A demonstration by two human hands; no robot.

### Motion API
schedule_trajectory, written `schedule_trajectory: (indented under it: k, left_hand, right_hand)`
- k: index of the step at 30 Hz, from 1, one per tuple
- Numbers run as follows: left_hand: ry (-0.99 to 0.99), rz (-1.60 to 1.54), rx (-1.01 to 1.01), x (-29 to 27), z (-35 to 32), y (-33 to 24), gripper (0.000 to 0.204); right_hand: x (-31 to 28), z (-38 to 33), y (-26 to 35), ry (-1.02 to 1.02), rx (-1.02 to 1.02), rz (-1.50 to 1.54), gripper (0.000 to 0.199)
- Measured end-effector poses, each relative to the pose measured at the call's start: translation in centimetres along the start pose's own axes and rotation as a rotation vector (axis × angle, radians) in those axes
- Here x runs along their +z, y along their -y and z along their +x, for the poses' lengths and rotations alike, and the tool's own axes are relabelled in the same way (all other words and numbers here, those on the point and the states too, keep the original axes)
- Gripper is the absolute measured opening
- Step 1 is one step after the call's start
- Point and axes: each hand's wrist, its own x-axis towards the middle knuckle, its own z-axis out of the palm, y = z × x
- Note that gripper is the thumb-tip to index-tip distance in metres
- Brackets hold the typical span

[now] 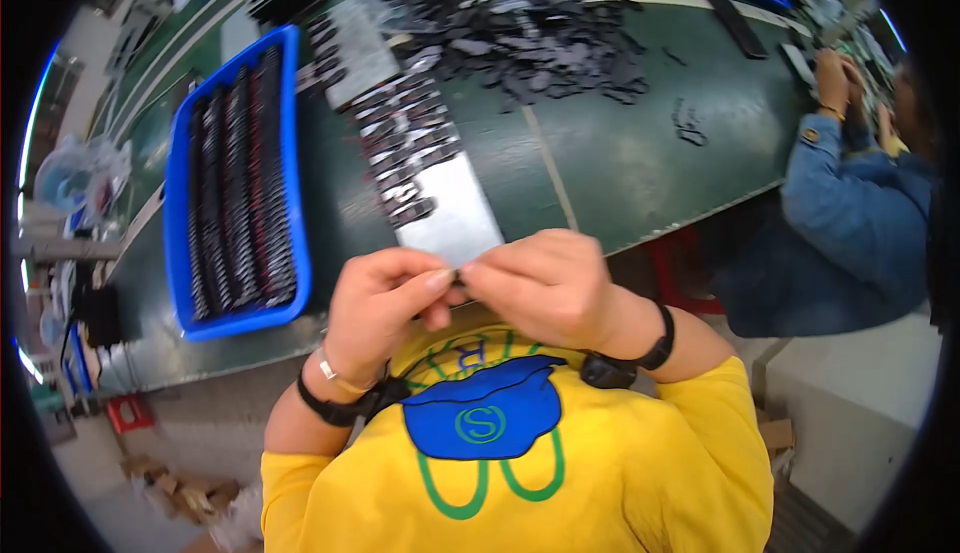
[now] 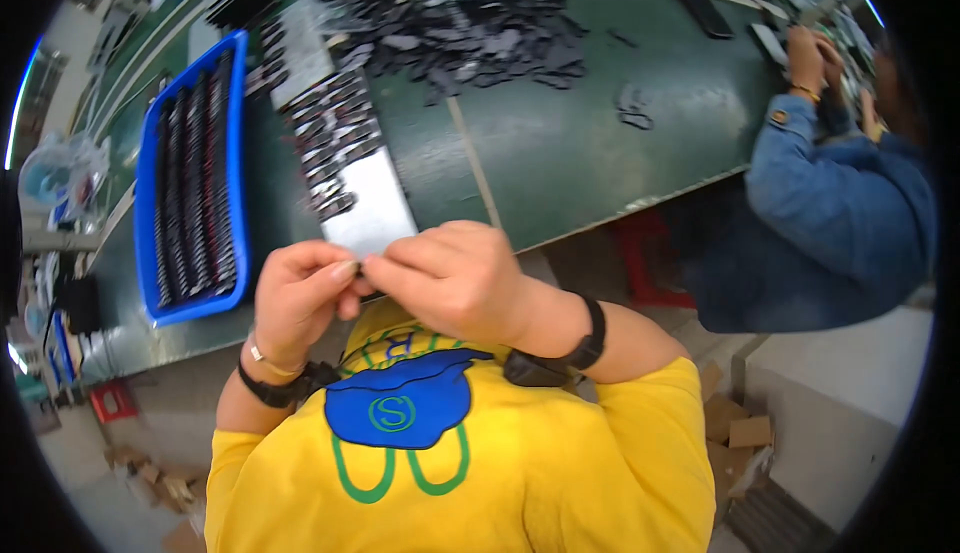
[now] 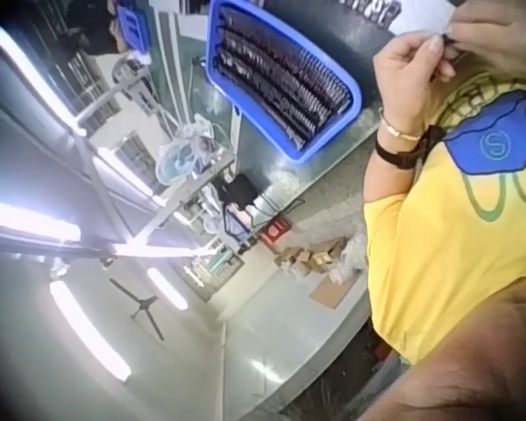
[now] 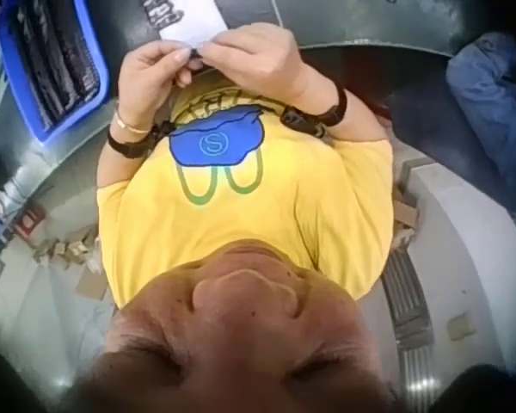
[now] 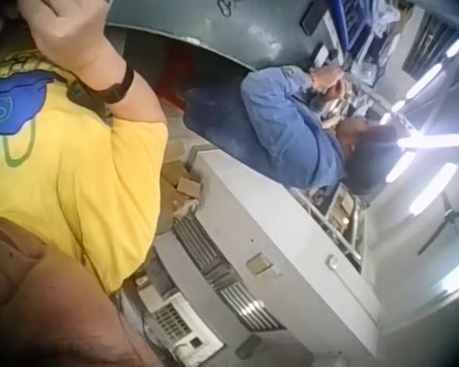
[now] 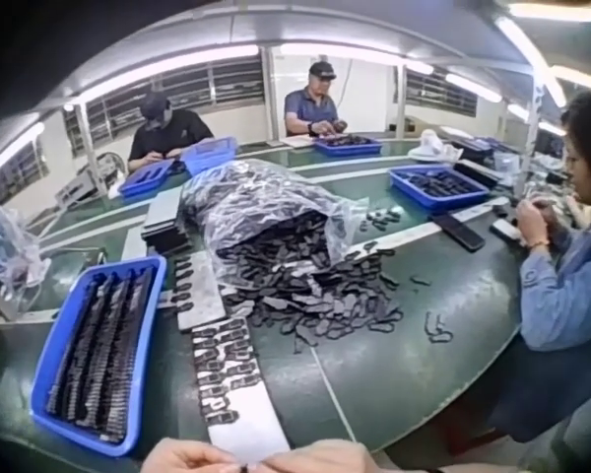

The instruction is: The person picks up a speaker from a blue tray, fits it into a black plastic housing by hand, and places the assembled unit onto a strip. This process is repeated for several speakers and housings.

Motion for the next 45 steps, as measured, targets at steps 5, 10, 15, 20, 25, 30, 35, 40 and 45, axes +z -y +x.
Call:
schedule_trajectory:
  k: [5,10,15,20,25,30,35,40,45]
  left_hand:
    - [0.119,-0.021,-0.033,-1.3,0.1,-0.6,0.01]
    - [0.158,-0.017,-0.025,-1.2,0.3,-0.6,0.009]
    - [0.179,-0.021,-0.007,-1.7,-0.1,-0.5,0.007]
    - [0.165,-0.05,0.054,-2.7,-0.6,-0.3,0.006]
    - [0.177,-0.051,0.073,-2.5,-0.6,-0.5,0.006]
    - [0.163,-0.05,0.074,-2.8,-0.8,-0.4,0.006]
    - [0.169,-0.061,0.061,-3.1,-0.9,-0.5,0.005]
    - [0.175,-0.056,0.043,-3.1,-0.9,-0.5,0.005]
    - [0.164,-0.056,0.022,-3.2,-0.9,-0.4,0.007]
  right_hand:
    - [0.2,-0.3,-0.2,0.017,-0.067,0.056,0.028]
    - [-0.3,-0.3,0.0,0.019,0.014,0.202,0.03]
    - [-4.8,-0.8,-2.3,0.058,0.115,0.059,0.028]
    - [-10.9,-1.8,-7.9,-0.084,0.671,-0.444,0.02]
    - [-13.8,-0.7,-11.3,0.134,0.915,-0.817,0.029]
    - [-13.1,-1.0,-12.6,0.241,0.995,-0.87,0.03]
    - [-11.8,-0.7,-11.3,0.24,0.873,-0.606,0.023]
    - [-11.1,-0.3,-9.3,0.319,0.786,-0.447,0.02]
    - [-10.8,-0.5,-9.6,0.305,0.63,-0.431,0.021]
